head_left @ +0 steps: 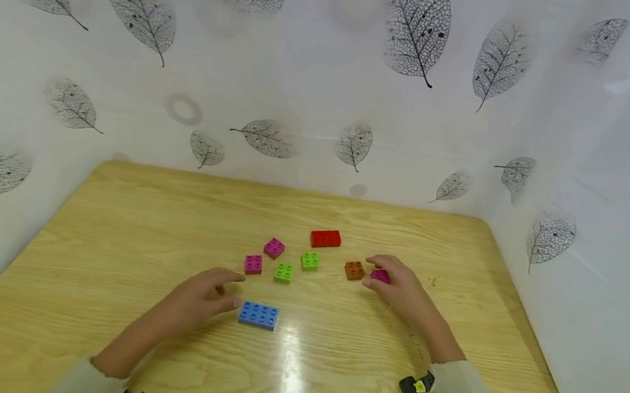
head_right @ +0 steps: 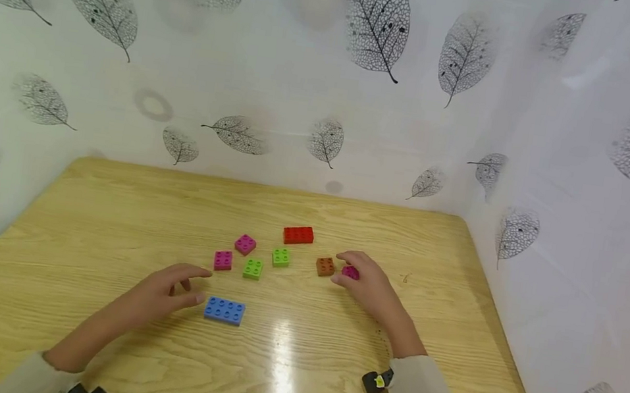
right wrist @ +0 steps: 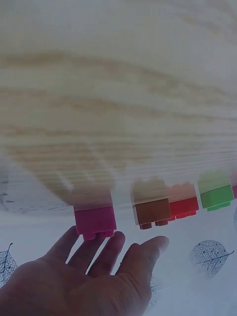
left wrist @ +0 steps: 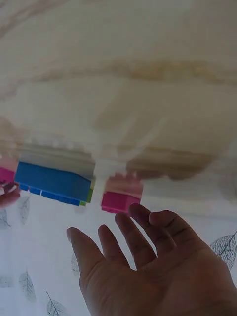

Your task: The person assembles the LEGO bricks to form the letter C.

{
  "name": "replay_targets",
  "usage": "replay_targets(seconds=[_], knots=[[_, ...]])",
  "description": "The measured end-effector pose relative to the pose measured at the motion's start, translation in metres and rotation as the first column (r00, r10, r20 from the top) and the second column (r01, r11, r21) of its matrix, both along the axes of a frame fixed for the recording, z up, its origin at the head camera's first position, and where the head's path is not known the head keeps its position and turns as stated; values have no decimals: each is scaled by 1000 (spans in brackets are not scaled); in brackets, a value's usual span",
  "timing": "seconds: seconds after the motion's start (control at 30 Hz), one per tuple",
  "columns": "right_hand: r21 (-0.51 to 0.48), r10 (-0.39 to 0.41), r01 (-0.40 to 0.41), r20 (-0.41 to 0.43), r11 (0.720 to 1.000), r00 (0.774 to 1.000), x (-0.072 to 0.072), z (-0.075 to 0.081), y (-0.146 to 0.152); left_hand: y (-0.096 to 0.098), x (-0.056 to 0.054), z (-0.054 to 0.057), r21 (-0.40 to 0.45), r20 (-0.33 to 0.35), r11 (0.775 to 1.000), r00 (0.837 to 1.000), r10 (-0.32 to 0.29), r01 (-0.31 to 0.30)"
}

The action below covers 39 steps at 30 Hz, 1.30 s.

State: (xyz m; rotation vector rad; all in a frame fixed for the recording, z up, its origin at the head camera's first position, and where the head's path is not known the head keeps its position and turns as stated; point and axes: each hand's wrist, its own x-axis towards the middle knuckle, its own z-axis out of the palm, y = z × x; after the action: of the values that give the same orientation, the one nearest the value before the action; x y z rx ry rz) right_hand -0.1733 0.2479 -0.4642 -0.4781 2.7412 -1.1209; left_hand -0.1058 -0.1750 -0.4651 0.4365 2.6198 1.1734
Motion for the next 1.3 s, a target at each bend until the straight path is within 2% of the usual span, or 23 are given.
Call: replay_targets(seconds=[0.27, 0.47, 0.7, 0.9, 1.3], knots=[[-16, 26, -25, 24, 1000, 999, -9, -7, -11, -1, 1, -9, 83, 84, 992, 991, -102, 95], [12, 22, -22, 3, 1000, 1000, -12, -8, -14, 0, 4, -12, 71, 64, 988, 988, -142, 137], [61, 49, -48, -22, 997, 999, -16, -9, -17, 5, 3, -13, 16, 22, 989, 988, -150, 150], [102, 95, -90, -47, 991, 994, -20, -11, -19, 9, 3, -14, -4, 28, 990, 990, -140, 140], [57, 82, -82, -3, 995, 997, -9, -4, -27, 20, 4, -13, -6, 44, 993, 992, -116, 116]])
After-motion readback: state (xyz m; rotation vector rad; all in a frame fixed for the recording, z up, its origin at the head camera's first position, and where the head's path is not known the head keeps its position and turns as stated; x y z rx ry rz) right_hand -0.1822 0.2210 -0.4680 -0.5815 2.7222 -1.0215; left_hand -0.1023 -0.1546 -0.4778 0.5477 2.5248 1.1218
